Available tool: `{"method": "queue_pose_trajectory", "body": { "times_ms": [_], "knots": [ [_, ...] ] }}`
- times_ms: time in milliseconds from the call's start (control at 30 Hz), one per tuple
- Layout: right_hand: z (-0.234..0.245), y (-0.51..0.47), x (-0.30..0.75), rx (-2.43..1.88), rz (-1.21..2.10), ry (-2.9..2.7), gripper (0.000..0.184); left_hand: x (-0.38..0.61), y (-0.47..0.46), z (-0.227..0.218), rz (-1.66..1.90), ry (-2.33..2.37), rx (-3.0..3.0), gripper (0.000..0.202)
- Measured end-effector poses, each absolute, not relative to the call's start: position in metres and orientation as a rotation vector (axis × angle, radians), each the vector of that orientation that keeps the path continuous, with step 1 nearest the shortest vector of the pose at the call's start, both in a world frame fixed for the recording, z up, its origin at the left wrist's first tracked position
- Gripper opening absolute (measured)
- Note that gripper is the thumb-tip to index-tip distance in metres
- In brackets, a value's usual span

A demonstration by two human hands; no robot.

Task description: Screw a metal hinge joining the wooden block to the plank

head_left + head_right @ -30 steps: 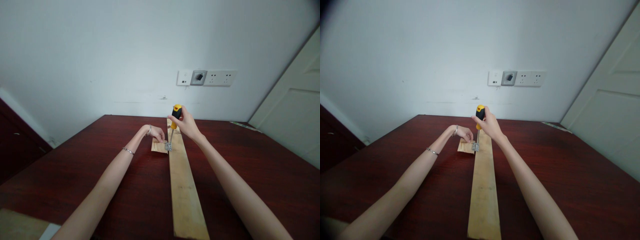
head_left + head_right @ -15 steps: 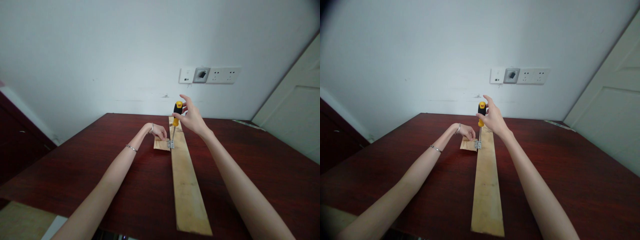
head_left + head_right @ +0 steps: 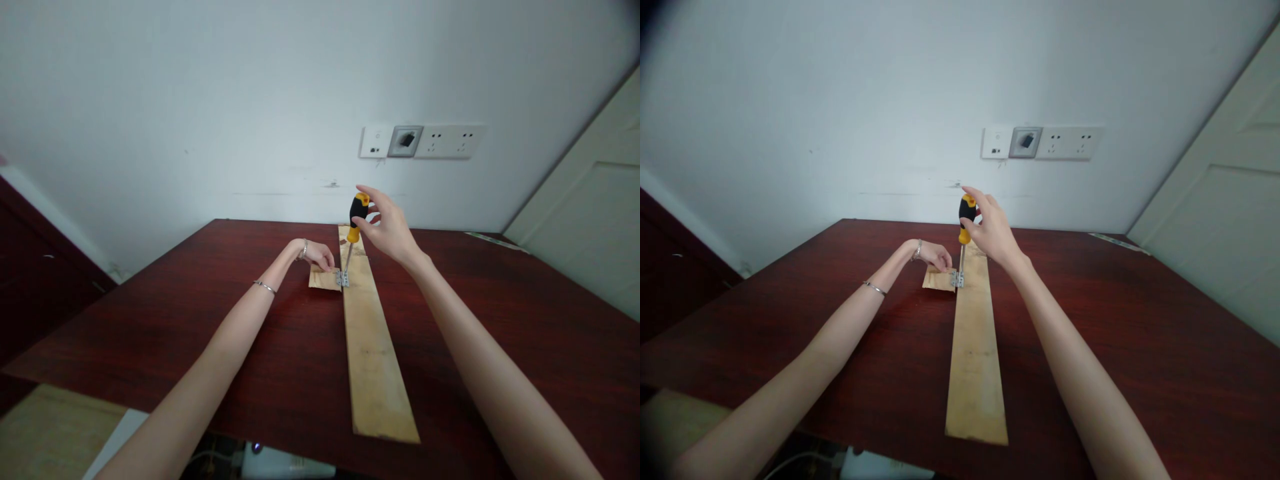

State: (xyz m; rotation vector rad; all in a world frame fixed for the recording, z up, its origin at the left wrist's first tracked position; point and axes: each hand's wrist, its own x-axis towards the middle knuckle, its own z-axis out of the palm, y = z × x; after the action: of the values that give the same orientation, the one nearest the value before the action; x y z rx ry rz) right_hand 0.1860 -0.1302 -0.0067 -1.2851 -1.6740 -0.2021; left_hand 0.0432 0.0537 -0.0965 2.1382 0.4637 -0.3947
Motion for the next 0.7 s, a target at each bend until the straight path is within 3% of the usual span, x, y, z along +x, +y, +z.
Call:
{"method": "queue_pose_trajectory", "body": {
  "times_ms": [467,700],
  "knots": [
    [-0.0129,-0.1277,0.1794,-1.269,-0.238,-1.606,0.043,0.0412,0.0505,-0.096,-0.388,0.442,2.186,0.03],
    [-0.012,-0.1262,0.1801,-1.292,-0.327,-1.652,0.049,0.0412,0.0511,-0.0987,-0.37,0.423,2.155,0.027]
  ]
}}
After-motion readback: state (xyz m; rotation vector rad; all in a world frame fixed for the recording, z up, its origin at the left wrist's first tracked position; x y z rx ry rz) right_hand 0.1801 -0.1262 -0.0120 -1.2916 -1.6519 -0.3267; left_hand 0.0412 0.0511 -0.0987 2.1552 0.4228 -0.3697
